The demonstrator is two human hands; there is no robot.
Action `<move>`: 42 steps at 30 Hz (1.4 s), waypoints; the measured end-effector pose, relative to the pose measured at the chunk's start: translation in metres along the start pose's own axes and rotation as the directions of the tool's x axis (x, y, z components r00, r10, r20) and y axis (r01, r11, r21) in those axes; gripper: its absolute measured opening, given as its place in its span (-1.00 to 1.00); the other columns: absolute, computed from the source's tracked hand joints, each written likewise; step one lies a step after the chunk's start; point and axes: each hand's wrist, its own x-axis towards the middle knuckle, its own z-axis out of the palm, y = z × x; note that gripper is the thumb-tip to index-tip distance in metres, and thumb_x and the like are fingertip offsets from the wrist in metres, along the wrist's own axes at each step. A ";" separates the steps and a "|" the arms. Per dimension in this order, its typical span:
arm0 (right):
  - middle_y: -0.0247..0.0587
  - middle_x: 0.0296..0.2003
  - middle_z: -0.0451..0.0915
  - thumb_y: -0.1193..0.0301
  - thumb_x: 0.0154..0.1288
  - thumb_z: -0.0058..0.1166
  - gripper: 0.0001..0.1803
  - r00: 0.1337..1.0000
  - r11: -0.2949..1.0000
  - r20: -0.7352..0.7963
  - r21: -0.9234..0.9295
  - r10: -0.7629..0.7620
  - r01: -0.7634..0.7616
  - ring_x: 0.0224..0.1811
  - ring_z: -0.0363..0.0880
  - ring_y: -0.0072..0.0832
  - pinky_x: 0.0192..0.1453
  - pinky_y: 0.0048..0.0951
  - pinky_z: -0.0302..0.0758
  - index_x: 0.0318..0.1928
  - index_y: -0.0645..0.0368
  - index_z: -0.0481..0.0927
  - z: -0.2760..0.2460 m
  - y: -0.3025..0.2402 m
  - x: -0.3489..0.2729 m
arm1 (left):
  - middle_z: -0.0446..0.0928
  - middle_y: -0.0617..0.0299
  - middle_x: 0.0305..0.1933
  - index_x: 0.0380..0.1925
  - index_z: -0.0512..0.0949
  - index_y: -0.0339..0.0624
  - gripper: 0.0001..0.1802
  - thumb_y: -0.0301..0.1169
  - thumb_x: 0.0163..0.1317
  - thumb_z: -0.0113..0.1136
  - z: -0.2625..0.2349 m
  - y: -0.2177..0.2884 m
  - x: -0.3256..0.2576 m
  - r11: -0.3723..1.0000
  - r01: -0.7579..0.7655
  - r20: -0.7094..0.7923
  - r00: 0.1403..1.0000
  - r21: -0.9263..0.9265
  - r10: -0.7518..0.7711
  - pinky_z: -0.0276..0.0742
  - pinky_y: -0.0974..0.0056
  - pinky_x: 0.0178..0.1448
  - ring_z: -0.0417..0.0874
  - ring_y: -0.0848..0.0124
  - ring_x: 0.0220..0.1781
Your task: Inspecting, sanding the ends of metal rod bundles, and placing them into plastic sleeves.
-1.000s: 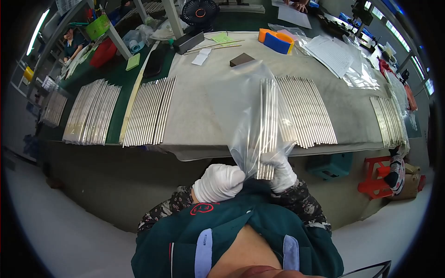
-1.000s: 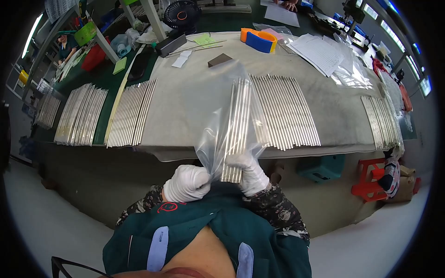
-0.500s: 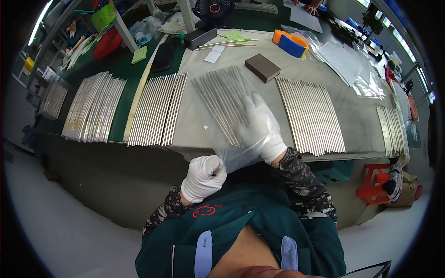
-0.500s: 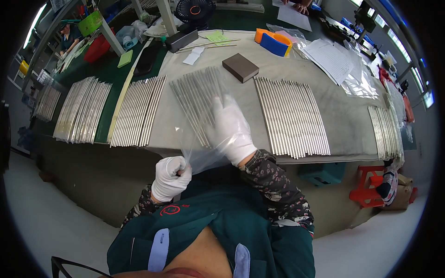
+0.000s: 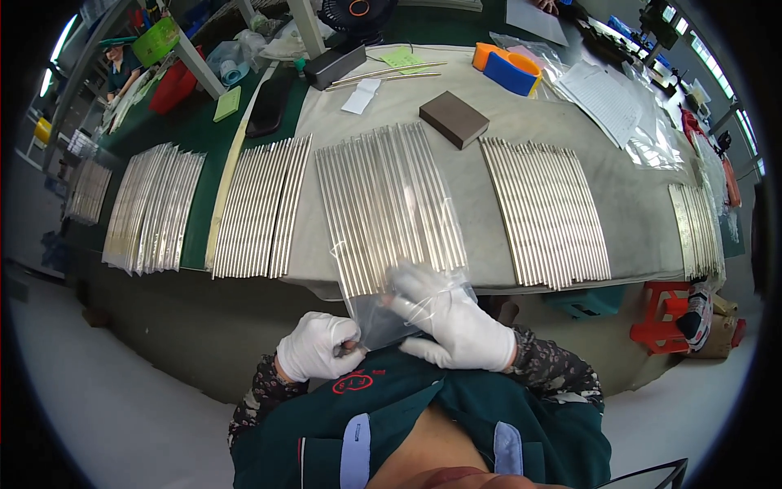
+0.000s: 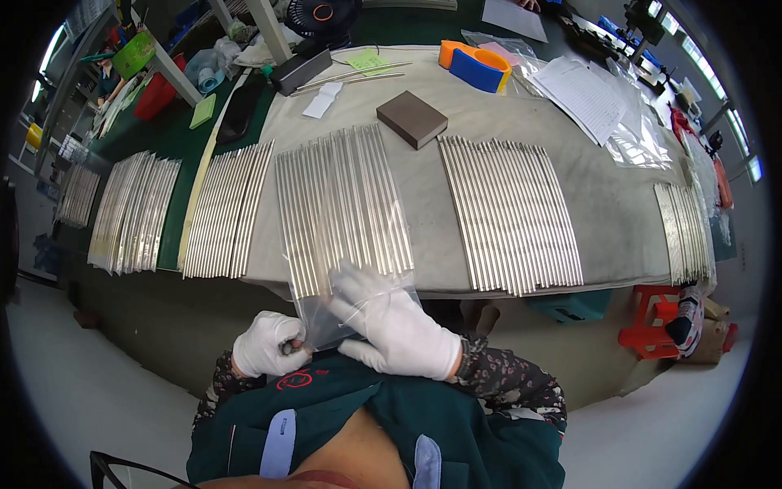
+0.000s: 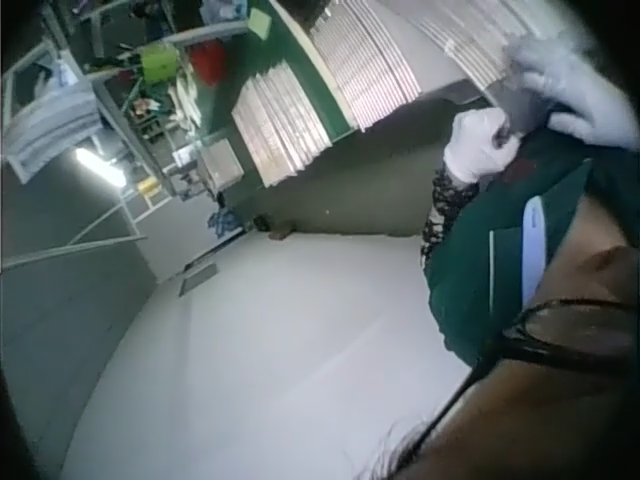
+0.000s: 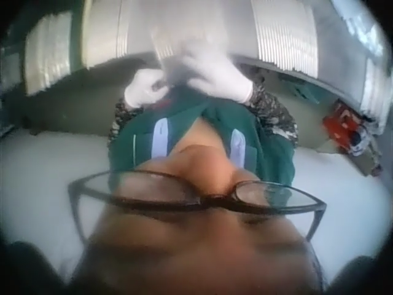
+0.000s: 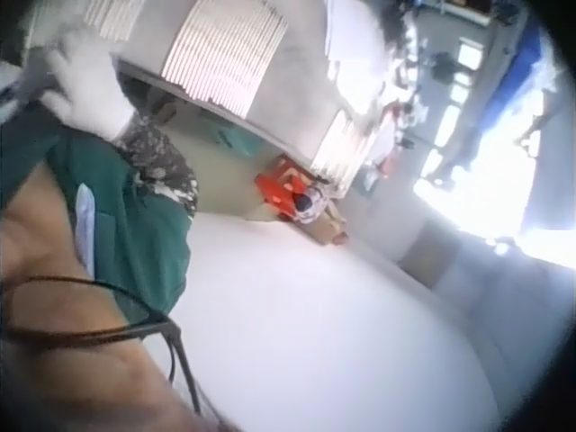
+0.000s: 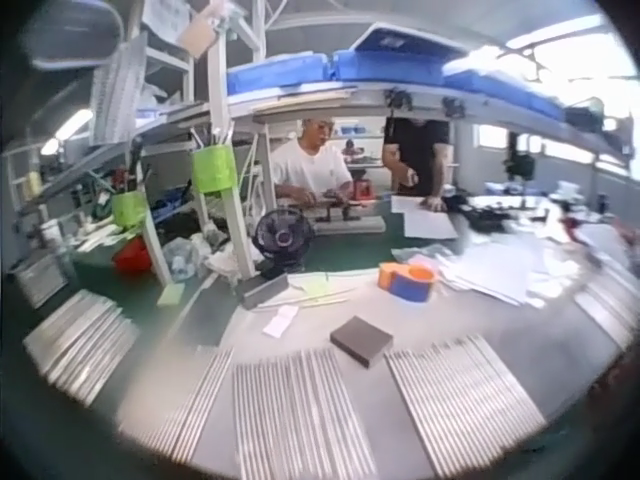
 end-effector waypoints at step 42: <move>0.07 -0.31 0.60 0.06 0.23 -0.05 -0.45 0.530 -0.025 0.327 0.867 0.782 -0.498 -0.37 0.61 -0.22 -0.37 -0.38 0.54 -0.09 0.38 0.47 -0.049 0.056 -0.144 | 0.39 0.17 -0.23 -0.22 0.44 -0.19 -0.21 0.16 -0.40 0.31 0.093 0.035 0.292 0.471 -0.882 0.615 0.373 0.003 0.695 0.25 0.17 0.07 0.43 0.25 -0.11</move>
